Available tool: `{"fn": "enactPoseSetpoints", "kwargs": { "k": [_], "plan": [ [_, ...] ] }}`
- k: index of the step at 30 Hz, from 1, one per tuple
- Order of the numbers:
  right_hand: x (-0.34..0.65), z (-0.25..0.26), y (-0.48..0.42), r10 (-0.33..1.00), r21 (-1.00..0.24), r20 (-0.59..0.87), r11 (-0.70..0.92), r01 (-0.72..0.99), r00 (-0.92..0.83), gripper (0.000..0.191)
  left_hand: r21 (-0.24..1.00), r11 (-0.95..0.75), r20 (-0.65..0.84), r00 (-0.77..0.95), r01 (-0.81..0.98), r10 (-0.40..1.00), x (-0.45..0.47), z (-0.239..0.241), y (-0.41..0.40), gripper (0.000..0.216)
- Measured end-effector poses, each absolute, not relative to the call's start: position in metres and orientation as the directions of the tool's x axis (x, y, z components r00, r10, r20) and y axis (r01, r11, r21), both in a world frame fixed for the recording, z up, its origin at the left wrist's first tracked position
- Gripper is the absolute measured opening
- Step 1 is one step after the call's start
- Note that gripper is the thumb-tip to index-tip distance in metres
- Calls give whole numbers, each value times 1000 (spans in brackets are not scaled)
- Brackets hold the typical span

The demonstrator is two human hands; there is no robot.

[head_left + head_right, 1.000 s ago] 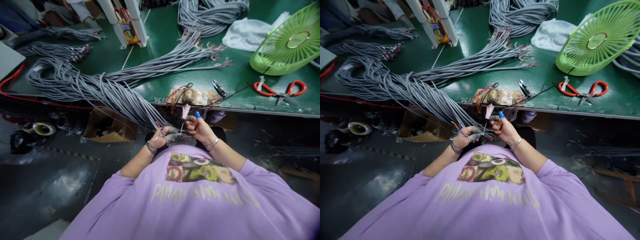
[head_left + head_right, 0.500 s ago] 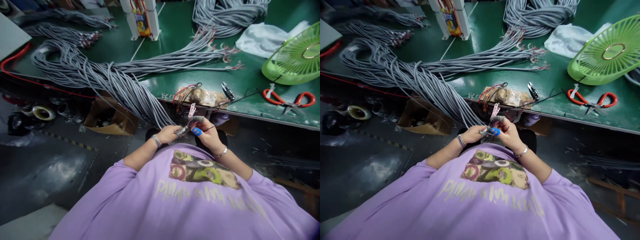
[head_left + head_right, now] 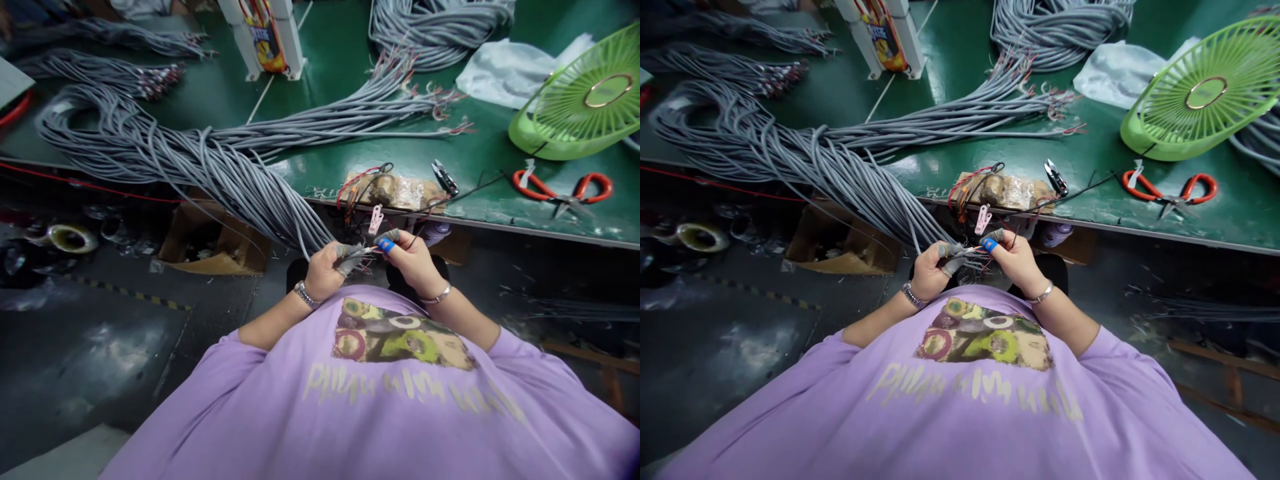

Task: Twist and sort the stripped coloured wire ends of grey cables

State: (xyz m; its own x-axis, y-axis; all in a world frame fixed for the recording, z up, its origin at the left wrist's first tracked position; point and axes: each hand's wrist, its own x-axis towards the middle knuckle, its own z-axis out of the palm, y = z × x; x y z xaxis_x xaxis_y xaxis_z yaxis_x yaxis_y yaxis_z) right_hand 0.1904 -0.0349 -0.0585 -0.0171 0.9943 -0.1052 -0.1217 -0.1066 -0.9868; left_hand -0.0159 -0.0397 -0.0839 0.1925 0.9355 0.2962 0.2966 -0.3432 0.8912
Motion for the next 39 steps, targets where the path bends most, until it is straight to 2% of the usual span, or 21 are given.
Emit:
{"fn": "enactPoseSetpoints", "kwargs": {
  "k": [2,4,8,12,17,22,27,29,32,34,36,39],
  "plan": [
    [191,-56,-36,992,-986,-116,-121,-115,-51,26,879,-354,307,190,320,933,-19,-81,-37,24],
    [192,-54,-38,988,-983,-131,-141,-118,-87,27,899,-314,258,212,304,943,-22,-79,-35,28],
    [195,-56,-40,974,-975,-159,-180,-130,-159,34,982,-143,101,302,120,948,-26,-76,-28,40],
    [199,-62,-37,973,-973,-132,-164,-161,-192,41,998,9,10,328,-56,944,-32,-72,-20,45],
    [200,-66,-37,919,-983,-105,-153,-100,-380,53,995,60,-25,370,-83,929,-37,-70,-18,45],
    [195,-59,-43,927,-999,-20,-2,49,-374,52,999,32,-31,431,6,902,-37,-70,-22,44],
    [202,-41,-47,875,-953,81,209,221,-478,72,999,7,-20,403,34,915,-38,-70,-24,44],
    [203,-37,-50,890,-891,145,308,334,-433,66,999,-1,-21,406,54,914,-39,-71,-24,45],
    [199,-36,-53,901,-752,262,416,512,-346,37,996,-25,-16,446,87,895,-39,-70,-24,44],
    [195,-37,-54,887,-700,305,456,550,-348,18,994,-54,-1,486,100,874,-39,-70,-23,43],
    [192,-37,-52,888,-722,280,446,529,-365,10,990,-88,17,530,109,848,-39,-68,-24,40],
    [189,-40,-46,925,-859,108,272,435,-364,20,989,-113,29,623,97,782,-39,-64,-25,36]
  ]
}}
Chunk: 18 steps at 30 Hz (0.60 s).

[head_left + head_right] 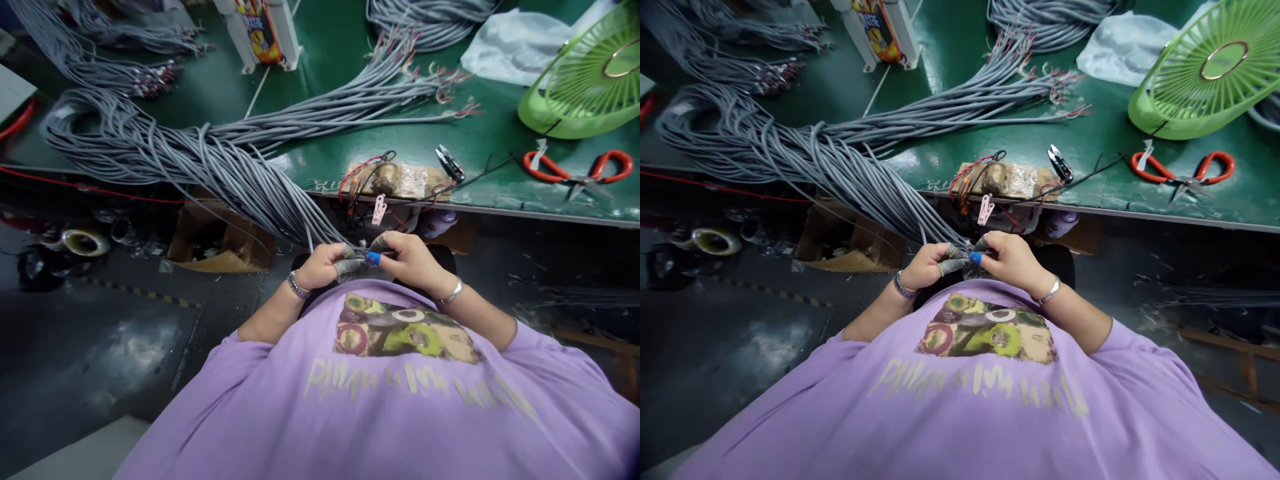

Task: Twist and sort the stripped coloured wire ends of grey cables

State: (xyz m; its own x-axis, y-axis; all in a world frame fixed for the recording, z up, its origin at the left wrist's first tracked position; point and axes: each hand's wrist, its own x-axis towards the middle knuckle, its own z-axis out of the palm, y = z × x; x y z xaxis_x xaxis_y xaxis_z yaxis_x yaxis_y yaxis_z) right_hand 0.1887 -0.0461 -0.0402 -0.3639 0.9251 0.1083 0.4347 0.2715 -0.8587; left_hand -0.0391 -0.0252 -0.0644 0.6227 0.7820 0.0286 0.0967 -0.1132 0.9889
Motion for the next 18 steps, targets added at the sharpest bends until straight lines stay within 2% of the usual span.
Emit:
{"fn": "enactPoseSetpoints", "kwargs": {
  "k": [3,7,12,18],
  "plan": [
    [182,-50,-39,927,-967,-99,-4,255,-363,35,997,-75,34,706,27,707,-41,-63,-27,35],
    [176,-66,-33,939,-975,-223,-211,74,-262,48,998,-11,51,663,-64,747,-46,-67,-28,38],
    [191,-59,-38,947,-974,-202,-220,-47,-250,48,999,-47,27,680,12,733,-48,-69,-26,43],
    [194,-42,-48,894,-991,-124,-89,99,-431,40,975,-169,21,705,141,709,-45,-68,-23,41]
  ]
}}
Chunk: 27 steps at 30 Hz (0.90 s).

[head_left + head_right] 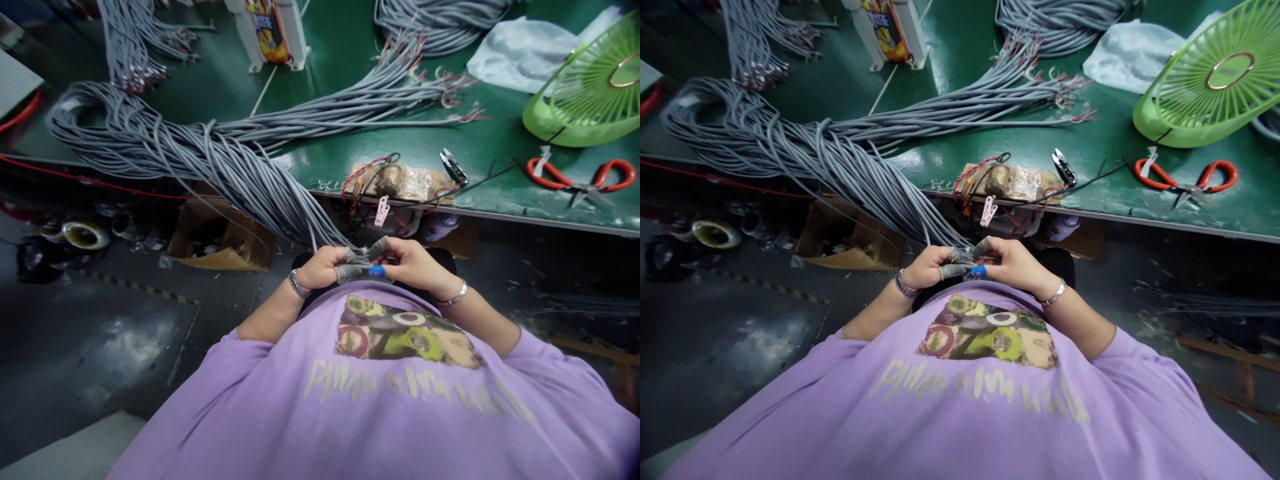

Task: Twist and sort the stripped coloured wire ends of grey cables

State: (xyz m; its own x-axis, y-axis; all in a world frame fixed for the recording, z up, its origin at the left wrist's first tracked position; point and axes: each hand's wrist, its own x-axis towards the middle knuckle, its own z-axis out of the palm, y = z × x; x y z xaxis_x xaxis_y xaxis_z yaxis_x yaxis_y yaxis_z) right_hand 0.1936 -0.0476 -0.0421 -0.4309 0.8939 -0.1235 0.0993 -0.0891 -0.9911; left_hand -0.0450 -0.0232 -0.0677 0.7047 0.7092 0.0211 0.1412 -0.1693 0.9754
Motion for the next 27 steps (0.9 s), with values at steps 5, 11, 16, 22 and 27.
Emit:
{"fn": "enactPoseSetpoints", "kwargs": {
  "k": [5,11,16,22,27],
  "plan": [
    [179,-54,-48,940,-992,-123,-120,30,-318,38,953,-209,-1,688,222,726,-44,-71,-21,42],
    [168,-63,-49,916,-852,-355,-400,-338,-188,49,968,-163,-18,698,192,716,-44,-71,-23,40],
    [162,-53,-47,864,-721,-469,-493,-488,-181,48,998,-10,-37,698,62,716,-45,-73,-18,46],
    [167,-66,-43,889,-752,-439,-442,-489,-130,38,978,172,-65,610,-119,790,-51,-81,-19,51],
    [181,-71,-56,997,-996,56,59,-65,54,22,945,205,-82,425,-253,902,-64,-92,-22,53]
  ]
}}
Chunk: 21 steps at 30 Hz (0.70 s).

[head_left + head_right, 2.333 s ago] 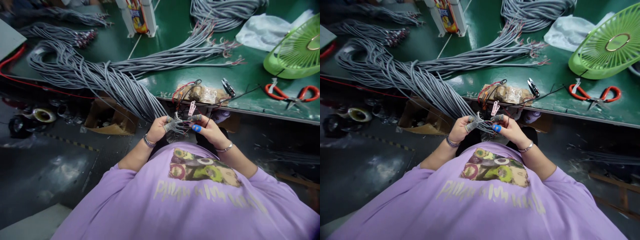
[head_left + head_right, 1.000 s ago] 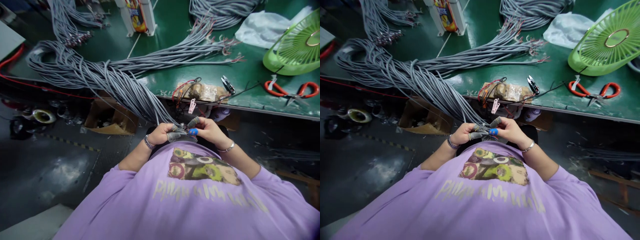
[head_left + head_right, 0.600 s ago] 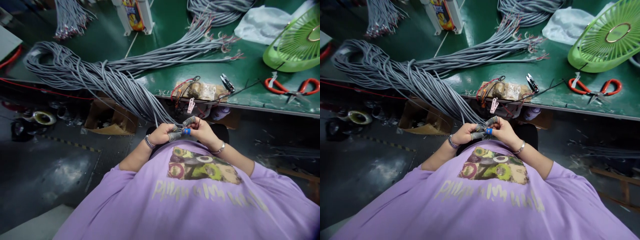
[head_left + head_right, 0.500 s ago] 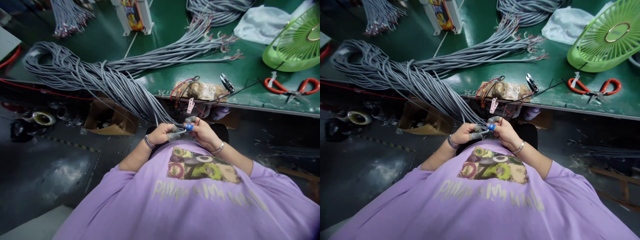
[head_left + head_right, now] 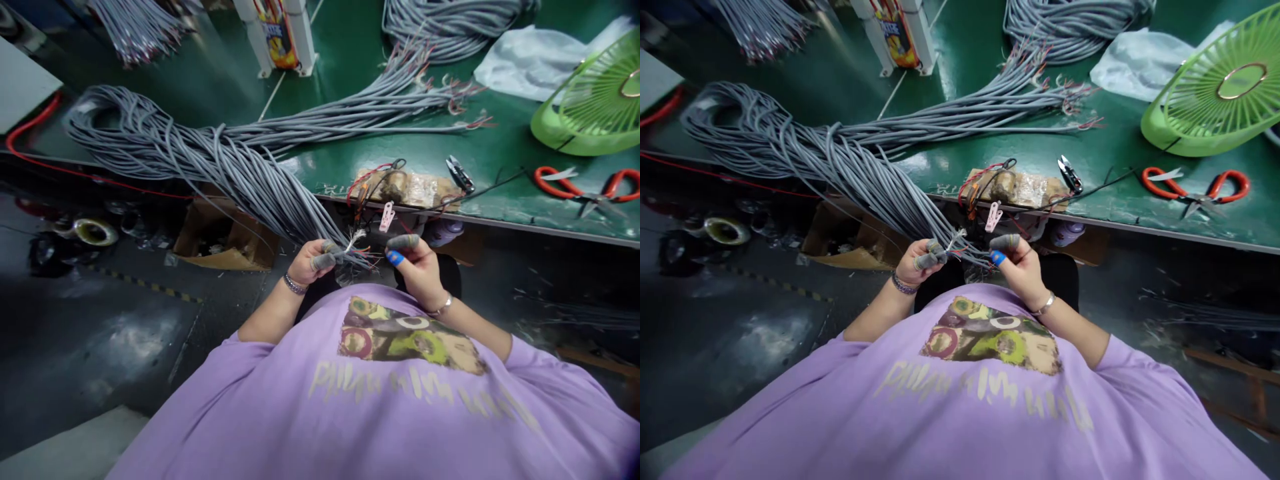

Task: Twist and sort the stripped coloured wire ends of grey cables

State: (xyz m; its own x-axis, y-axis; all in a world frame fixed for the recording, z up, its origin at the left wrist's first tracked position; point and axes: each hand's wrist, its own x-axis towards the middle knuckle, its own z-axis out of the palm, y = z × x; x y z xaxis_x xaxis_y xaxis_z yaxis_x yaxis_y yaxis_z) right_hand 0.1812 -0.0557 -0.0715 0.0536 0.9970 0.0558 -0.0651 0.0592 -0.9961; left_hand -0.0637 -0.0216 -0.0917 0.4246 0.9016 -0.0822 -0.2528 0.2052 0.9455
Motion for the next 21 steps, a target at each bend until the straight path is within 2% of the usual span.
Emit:
{"fn": "enactPoseSetpoints", "kwargs": {
  "k": [2,5,8,11,13,15,17,19,21],
  "plan": [
    [183,-64,-59,960,-945,265,276,178,-87,26,948,239,-113,479,-211,871,-67,-91,-23,53],
    [178,-50,-56,865,-807,371,480,343,-337,37,954,271,-144,600,-125,787,-66,-83,-25,53],
    [172,-43,-47,743,-719,394,616,323,-540,28,966,251,-139,685,-66,715,-64,-75,-25,53],
    [175,-45,-37,663,-726,369,643,243,-651,18,978,206,-114,725,-40,679,-66,-70,-23,54],
    [184,-51,-34,740,-790,360,566,238,-568,17,984,178,-101,740,-25,665,-70,-68,-21,53],
    [196,-57,-33,890,-883,307,398,247,-336,18,988,157,-94,738,-16,669,-74,-68,-20,51],
    [207,-63,-36,978,-961,169,190,200,-120,24,991,132,-80,714,-17,696,-76,-67,-20,50],
    [214,-65,-42,992,-994,-21,-6,112,-126,36,994,104,-60,692,-22,719,-76,-66,-21,50],
    [214,-62,-48,935,-983,-184,-175,58,-303,50,997,81,-44,699,-20,714,-73,-66,-21,51]
  ]
}}
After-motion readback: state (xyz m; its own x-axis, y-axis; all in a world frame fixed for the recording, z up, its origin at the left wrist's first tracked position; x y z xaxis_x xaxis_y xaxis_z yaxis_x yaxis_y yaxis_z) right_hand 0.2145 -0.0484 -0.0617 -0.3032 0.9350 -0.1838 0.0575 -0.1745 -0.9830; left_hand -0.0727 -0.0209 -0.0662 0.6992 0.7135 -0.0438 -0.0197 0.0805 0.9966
